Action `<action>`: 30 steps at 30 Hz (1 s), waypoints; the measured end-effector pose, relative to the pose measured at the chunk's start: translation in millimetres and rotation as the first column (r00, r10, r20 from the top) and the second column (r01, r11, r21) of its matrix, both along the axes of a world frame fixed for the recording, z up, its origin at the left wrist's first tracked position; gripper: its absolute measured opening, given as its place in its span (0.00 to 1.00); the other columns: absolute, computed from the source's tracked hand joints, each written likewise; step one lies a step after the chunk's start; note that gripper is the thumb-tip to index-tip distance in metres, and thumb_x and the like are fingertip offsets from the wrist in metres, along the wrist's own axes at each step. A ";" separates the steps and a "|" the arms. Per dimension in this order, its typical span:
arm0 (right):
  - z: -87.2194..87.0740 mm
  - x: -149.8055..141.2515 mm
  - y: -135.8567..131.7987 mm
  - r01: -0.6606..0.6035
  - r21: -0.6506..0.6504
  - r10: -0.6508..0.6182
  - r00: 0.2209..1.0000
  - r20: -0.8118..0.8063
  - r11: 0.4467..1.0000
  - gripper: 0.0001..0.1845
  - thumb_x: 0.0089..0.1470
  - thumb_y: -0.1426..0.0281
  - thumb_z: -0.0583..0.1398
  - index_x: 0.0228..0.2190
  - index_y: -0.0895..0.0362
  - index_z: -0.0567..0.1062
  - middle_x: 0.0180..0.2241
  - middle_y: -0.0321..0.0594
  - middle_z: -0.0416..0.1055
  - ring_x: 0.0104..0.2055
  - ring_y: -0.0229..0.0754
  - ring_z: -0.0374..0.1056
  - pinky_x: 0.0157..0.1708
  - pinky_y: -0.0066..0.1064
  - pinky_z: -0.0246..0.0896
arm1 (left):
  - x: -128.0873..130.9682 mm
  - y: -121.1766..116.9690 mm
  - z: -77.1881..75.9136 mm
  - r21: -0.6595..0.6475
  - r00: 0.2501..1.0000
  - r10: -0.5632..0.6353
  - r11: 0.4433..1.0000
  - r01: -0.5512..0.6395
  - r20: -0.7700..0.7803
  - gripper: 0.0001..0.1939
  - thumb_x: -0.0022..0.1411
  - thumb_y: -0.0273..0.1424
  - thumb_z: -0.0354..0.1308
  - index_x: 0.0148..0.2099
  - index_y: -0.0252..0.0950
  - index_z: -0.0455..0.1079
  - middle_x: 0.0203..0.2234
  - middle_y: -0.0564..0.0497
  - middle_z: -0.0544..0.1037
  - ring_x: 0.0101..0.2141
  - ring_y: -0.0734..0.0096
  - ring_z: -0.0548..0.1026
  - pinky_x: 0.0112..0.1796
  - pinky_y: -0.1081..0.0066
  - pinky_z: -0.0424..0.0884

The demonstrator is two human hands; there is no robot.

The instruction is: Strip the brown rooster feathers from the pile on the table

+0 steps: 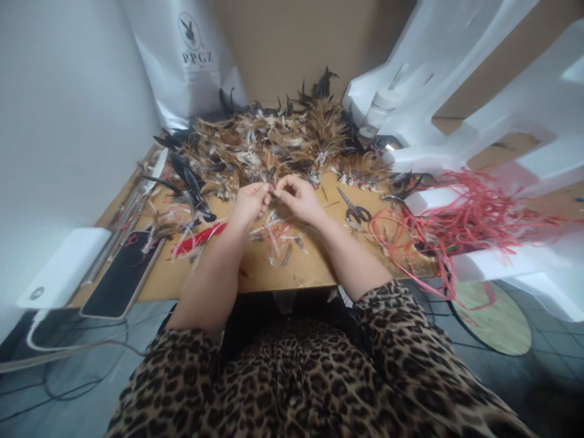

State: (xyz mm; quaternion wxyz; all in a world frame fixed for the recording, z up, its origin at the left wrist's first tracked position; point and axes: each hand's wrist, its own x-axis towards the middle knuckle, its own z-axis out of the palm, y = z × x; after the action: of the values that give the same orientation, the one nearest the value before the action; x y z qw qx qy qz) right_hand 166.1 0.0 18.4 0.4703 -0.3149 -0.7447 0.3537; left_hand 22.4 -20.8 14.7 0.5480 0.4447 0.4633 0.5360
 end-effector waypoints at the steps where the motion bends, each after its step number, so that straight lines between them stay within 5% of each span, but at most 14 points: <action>1: 2.9 -0.2 -3.2 0.015 0.074 -0.019 0.999 0.046 0.997 0.11 0.51 0.64 0.58 0.25 0.59 0.67 0.25 0.35 0.64 0.28 0.34 0.58 0.32 0.28 0.53 | -0.1 0.4 -1.3 0.001 1.000 -0.003 1.000 0.003 -0.029 0.10 0.56 0.35 0.54 0.28 0.33 0.64 0.11 0.59 0.60 0.09 0.84 0.53 0.12 0.79 0.45; 8: 17.0 14.2 -3.7 0.054 0.349 -0.144 0.961 0.237 0.936 0.08 0.52 0.66 0.56 0.26 0.57 0.68 0.32 0.40 0.64 0.38 0.41 0.58 0.42 0.36 0.54 | -0.1 -0.6 -9.3 0.001 0.928 -0.165 0.984 0.176 -0.334 0.11 0.58 0.32 0.51 0.25 0.33 0.65 0.10 0.58 0.61 0.09 0.83 0.54 0.14 0.78 0.49; 14: 19.3 20.8 0.9 -0.063 0.212 -0.021 0.927 0.374 0.975 0.06 0.47 0.69 0.58 0.23 0.58 0.69 0.30 0.40 0.66 0.37 0.41 0.60 0.43 0.37 0.53 | 1.9 -13.1 0.8 -0.062 0.781 -0.388 0.909 0.413 -0.489 0.10 0.55 0.28 0.53 0.23 0.32 0.66 0.10 0.57 0.62 0.11 0.84 0.55 0.16 0.78 0.51; 18: 11.5 27.7 11.2 -0.186 -0.163 0.213 0.962 0.168 0.969 0.07 0.43 0.68 0.60 0.22 0.60 0.70 0.24 0.36 0.67 0.28 0.35 0.60 0.33 0.29 0.57 | 4.0 -23.5 11.2 -0.125 0.738 -0.573 0.812 0.570 -0.356 0.11 0.57 0.35 0.54 0.28 0.32 0.69 0.12 0.57 0.63 0.11 0.84 0.55 0.14 0.78 0.49; 21: 1.7 27.8 17.0 -0.222 -0.345 0.203 0.975 -0.093 0.912 0.08 0.40 0.68 0.62 0.22 0.60 0.70 0.23 0.35 0.68 0.26 0.33 0.61 0.29 0.27 0.57 | 3.8 -24.6 13.1 -0.070 0.789 -0.586 0.808 0.584 -0.183 0.13 0.56 0.38 0.56 0.30 0.32 0.69 0.12 0.58 0.61 0.11 0.85 0.53 0.14 0.79 0.47; 26: -10.7 14.2 16.8 -0.256 -0.422 0.105 0.932 -0.348 0.870 0.09 0.36 0.70 0.63 0.19 0.60 0.68 0.18 0.31 0.65 0.22 0.30 0.58 0.26 0.24 0.55 | 1.3 -14.3 8.2 0.034 0.870 -0.471 0.881 0.472 0.147 0.12 0.53 0.37 0.60 0.32 0.33 0.66 0.12 0.60 0.58 0.11 0.86 0.51 0.13 0.81 0.45; 30: -8.8 8.6 13.8 -0.228 -0.382 0.072 0.922 -0.381 0.896 0.11 0.39 0.66 0.65 0.23 0.60 0.70 0.23 0.33 0.69 0.26 0.31 0.62 0.31 0.25 0.58 | 0.6 -5.7 3.7 -0.008 0.871 -0.356 0.924 0.381 0.339 0.09 0.54 0.33 0.59 0.33 0.34 0.63 0.12 0.61 0.55 0.11 0.86 0.51 0.13 0.82 0.43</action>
State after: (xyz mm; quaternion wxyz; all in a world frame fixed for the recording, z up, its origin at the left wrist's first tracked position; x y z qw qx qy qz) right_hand 174.7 13.8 9.6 0.4896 -0.2797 -0.5757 0.5921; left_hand 23.0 -26.5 18.4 0.7264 0.4076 0.2906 0.4709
